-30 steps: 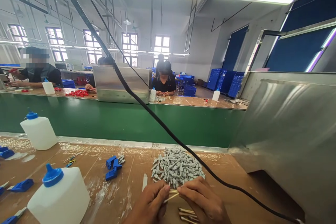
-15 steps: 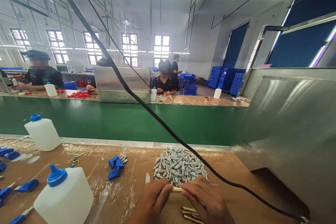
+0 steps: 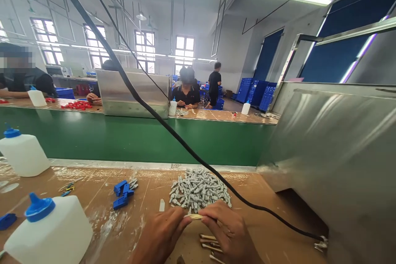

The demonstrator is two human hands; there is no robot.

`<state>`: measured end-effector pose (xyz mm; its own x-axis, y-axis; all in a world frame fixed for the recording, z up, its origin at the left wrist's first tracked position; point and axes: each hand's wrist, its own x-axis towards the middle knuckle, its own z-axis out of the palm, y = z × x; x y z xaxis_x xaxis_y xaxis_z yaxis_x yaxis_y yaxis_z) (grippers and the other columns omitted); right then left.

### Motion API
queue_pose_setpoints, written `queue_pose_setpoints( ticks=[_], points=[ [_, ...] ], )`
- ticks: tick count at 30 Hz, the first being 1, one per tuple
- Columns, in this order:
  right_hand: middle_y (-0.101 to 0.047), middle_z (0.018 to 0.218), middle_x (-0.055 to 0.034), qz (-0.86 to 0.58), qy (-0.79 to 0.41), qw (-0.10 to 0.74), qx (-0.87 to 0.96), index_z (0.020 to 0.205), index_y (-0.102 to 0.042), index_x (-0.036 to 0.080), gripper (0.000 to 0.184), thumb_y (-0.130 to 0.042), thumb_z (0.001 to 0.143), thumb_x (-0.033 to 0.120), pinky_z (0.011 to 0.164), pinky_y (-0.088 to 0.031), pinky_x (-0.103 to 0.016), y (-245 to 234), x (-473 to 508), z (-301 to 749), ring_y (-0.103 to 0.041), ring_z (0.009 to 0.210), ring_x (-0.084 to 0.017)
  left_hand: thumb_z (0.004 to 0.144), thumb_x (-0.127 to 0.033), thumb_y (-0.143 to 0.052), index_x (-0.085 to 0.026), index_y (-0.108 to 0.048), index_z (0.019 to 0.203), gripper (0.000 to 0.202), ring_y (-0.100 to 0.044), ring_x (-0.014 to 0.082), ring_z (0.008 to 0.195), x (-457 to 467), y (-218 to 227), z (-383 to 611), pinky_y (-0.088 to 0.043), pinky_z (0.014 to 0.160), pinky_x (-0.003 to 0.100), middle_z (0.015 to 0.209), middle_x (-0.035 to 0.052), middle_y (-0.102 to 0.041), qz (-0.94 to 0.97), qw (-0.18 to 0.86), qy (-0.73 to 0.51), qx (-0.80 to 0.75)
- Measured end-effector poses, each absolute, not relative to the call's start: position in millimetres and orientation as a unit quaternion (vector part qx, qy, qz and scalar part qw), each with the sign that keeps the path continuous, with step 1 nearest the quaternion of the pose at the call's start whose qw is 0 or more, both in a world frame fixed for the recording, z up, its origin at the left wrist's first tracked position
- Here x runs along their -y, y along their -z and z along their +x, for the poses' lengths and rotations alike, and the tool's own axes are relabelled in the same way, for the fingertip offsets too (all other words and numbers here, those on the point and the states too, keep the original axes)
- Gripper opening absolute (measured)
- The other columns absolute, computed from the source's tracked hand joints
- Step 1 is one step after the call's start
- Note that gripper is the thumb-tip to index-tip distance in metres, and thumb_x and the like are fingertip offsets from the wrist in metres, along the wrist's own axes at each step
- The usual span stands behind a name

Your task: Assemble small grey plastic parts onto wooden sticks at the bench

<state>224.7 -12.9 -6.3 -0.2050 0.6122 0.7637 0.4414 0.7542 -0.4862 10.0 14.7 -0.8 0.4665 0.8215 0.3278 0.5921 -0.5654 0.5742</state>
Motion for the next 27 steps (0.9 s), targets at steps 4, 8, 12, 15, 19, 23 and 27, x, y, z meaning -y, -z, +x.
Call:
queue_pose_setpoints(
  ticks=[4,8,12,15,19,23,27],
  points=[
    [-0.073,0.093,-0.0026,-0.319,-0.016,0.517,0.794,0.117,-0.068,0.022,0.032,-0.064,0.091,0.005,0.078,-0.053,-0.029,4.0,14.5,228.2,-0.063,0.083,-0.015,0.100,-0.054,-0.040,-0.024,-0.055,0.075,0.042,-0.057,0.0179,0.067,-13.6,-2.1,10.4,-0.035,0.065,0.028,0.072,0.0015,-0.064,0.808,0.272,-0.292,-0.433],
    [-0.072,0.095,-0.0044,-0.306,-0.010,0.509,0.804,0.124,-0.066,0.022,0.041,-0.064,0.089,0.000,0.074,-0.054,-0.029,2.3,17.4,230.5,-0.060,0.083,-0.016,0.100,-0.063,-0.033,-0.022,-0.046,0.068,0.053,-0.048,0.0142,0.061,-9.4,-11.3,13.6,-0.037,0.063,0.026,0.062,-0.0029,-0.051,0.745,0.425,-0.283,-0.430],
    [-0.072,0.099,-0.0058,-0.294,-0.010,0.504,0.812,0.123,-0.066,0.020,0.042,-0.064,0.088,-0.002,0.074,-0.055,-0.029,1.5,18.0,231.6,-0.060,0.086,-0.017,0.095,-0.071,-0.032,-0.023,-0.042,0.068,0.056,-0.035,0.0097,0.045,-7.4,-16.3,17.9,-0.030,0.046,0.023,0.052,-0.0074,-0.042,0.642,0.582,-0.268,-0.421],
    [-0.072,0.099,-0.0056,-0.296,-0.012,0.508,0.809,0.121,-0.066,0.020,0.040,-0.063,0.088,-0.002,0.075,-0.055,-0.029,2.5,16.9,231.0,-0.061,0.087,-0.016,0.091,-0.072,-0.039,-0.023,-0.043,0.070,0.053,-0.030,0.0074,0.038,-8.0,-14.6,20.5,-0.023,0.039,0.021,0.049,-0.0094,-0.040,0.604,0.631,-0.271,-0.404],
    [-0.072,0.096,-0.0045,-0.306,0.001,0.516,0.800,0.118,-0.067,0.020,0.036,-0.064,0.088,0.000,0.073,-0.055,-0.029,5.3,15.6,228.4,-0.061,0.084,-0.016,0.087,-0.072,-0.046,-0.023,-0.040,0.071,0.052,-0.028,0.0058,0.038,-9.7,-10.4,22.3,-0.019,0.038,0.019,0.051,-0.0111,-0.037,0.599,0.639,-0.282,-0.391],
    [-0.073,0.094,-0.0038,-0.316,0.013,0.520,0.794,0.118,-0.068,0.021,0.034,-0.065,0.089,0.002,0.074,-0.057,-0.030,7.9,14.8,226.4,-0.064,0.084,-0.016,0.092,-0.068,-0.044,-0.023,-0.040,0.071,0.049,-0.029,0.0061,0.040,-10.0,-8.4,21.0,-0.020,0.038,0.020,0.053,-0.0105,-0.038,0.615,0.622,-0.285,-0.392],
    [-0.076,0.100,-0.0040,-0.322,0.008,0.523,0.789,0.123,-0.065,0.020,0.034,-0.064,0.092,0.006,0.080,-0.058,-0.029,8.7,13.7,226.8,-0.068,0.089,-0.015,0.096,-0.062,-0.042,-0.023,-0.040,0.072,0.046,-0.029,0.0058,0.040,-9.2,-8.8,18.7,-0.022,0.039,0.020,0.055,-0.0104,-0.038,0.610,0.627,-0.291,-0.389]
  ],
)
